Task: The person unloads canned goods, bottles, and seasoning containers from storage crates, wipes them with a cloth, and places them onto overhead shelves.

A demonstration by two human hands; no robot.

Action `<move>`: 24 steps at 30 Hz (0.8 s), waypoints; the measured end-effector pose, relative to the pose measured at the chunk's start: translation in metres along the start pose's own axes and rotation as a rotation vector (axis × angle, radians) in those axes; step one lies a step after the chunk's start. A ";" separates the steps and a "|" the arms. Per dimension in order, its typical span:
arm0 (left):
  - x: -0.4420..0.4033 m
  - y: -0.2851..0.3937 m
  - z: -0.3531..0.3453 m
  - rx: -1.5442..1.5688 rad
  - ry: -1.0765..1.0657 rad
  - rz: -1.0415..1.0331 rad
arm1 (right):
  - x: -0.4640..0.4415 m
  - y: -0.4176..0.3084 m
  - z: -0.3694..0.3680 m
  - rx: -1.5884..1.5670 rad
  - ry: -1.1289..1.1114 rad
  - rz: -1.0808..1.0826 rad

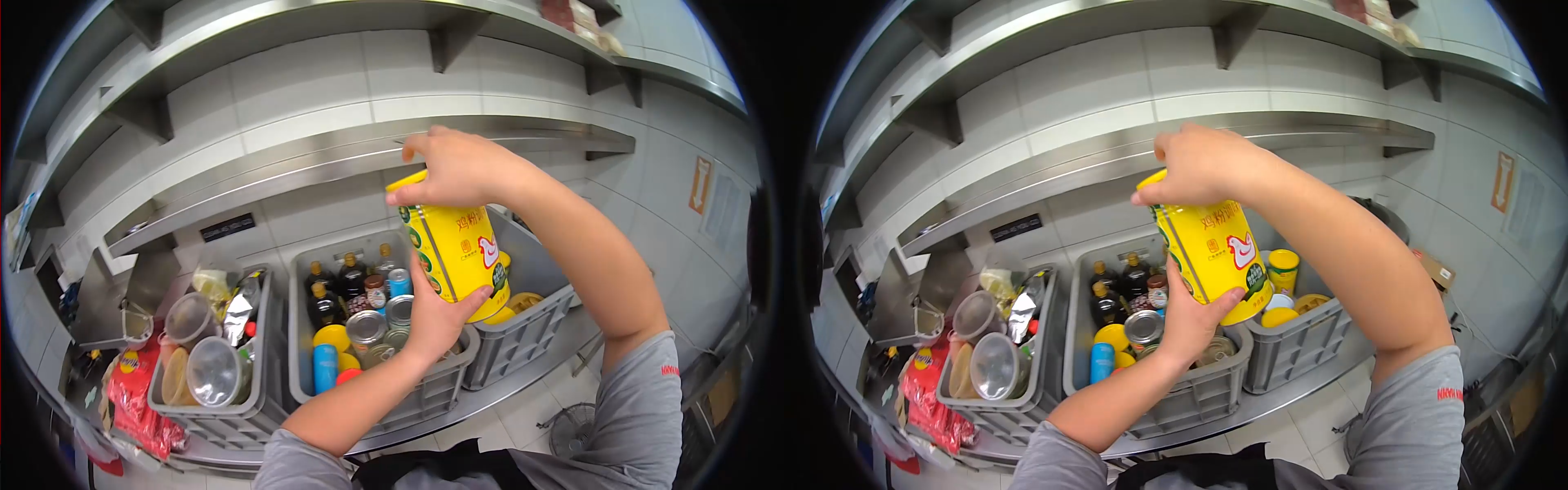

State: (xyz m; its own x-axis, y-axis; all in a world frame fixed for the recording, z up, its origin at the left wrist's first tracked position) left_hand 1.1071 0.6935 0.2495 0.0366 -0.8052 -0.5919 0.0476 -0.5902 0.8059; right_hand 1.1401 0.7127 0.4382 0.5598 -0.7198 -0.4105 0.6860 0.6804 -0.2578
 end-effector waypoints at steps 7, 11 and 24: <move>0.006 0.092 0.109 0.189 0.053 -0.213 | 0.094 -0.057 -0.017 -0.698 0.402 0.534; 0.022 0.140 0.157 -0.103 -0.054 -0.226 | 0.108 -0.121 -0.075 -0.487 0.602 0.755; 0.093 0.329 0.375 -1.515 0.268 -0.860 | -0.112 -0.405 0.007 -0.061 1.336 0.984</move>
State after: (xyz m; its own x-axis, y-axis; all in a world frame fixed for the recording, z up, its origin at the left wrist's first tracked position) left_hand 0.7518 0.4024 0.4661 -0.3544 -0.2007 -0.9133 0.9345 -0.1109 -0.3382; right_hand 0.8027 0.5168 0.5953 -0.0502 0.5561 -0.8296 0.2984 0.8010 0.5189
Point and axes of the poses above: each hand's wrist, its own x-axis away from the middle knuckle, its own z-axis out of the back of the hand, y = z × x, the point moved 10 cm from there along -x, towards the middle knuckle, and after that the axes turned 13 degrees about -x, right-handed, at the moved point
